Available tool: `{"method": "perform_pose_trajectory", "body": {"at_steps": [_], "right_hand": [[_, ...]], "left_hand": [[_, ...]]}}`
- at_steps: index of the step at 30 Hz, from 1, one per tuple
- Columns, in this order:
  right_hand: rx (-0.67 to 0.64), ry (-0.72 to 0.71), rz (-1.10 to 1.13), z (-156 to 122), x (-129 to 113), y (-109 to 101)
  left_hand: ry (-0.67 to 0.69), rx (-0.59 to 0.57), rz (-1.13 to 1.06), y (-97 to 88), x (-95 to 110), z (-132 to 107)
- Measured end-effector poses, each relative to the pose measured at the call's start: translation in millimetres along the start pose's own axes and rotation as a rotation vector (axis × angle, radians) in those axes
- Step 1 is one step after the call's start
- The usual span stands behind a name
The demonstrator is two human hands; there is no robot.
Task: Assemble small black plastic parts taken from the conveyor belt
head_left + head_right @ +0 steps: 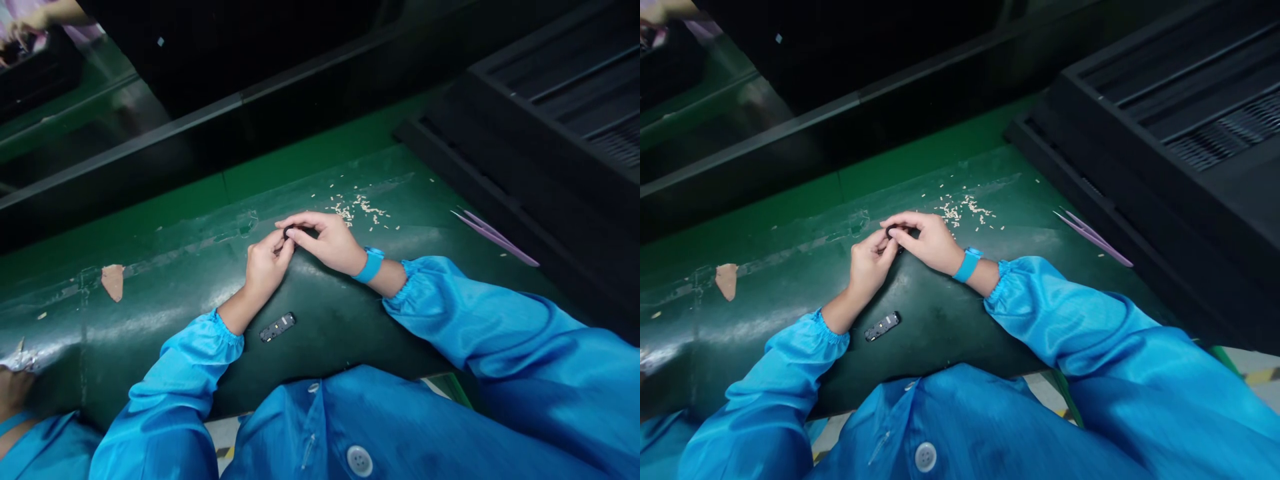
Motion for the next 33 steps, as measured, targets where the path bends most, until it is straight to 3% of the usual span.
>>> {"method": "perform_pose_trajectory", "body": {"at_steps": [11,18,26,33], "right_hand": [[-0.034,-0.003,0.035,-0.3,-2.2,1.7],[0.045,-0.043,0.000,-2.5,-2.6,1.0],[0.035,-0.019,0.140,2.0,2.8,-1.7],[0.026,-0.031,0.083,2.4,1.7,0.6]], "left_hand": [[0.069,0.040,0.097,-3.7,5.9,-0.2],[0.079,0.008,0.183,-2.1,5.8,-2.1],[-0.088,0.086,-0.243,-1.3,-11.9,2.0],[-0.062,0.010,-0.302,3.3,-6.8,4.0]]}}
Point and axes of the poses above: each hand's wrist, its own z-axis towards the middle knuckle, its own y-axis out of the palm, x = y × z, the point moved 9 cm from there along z, towards the middle knuckle, and after that the axes turned 13 degrees about y, right-handed, at the moved point
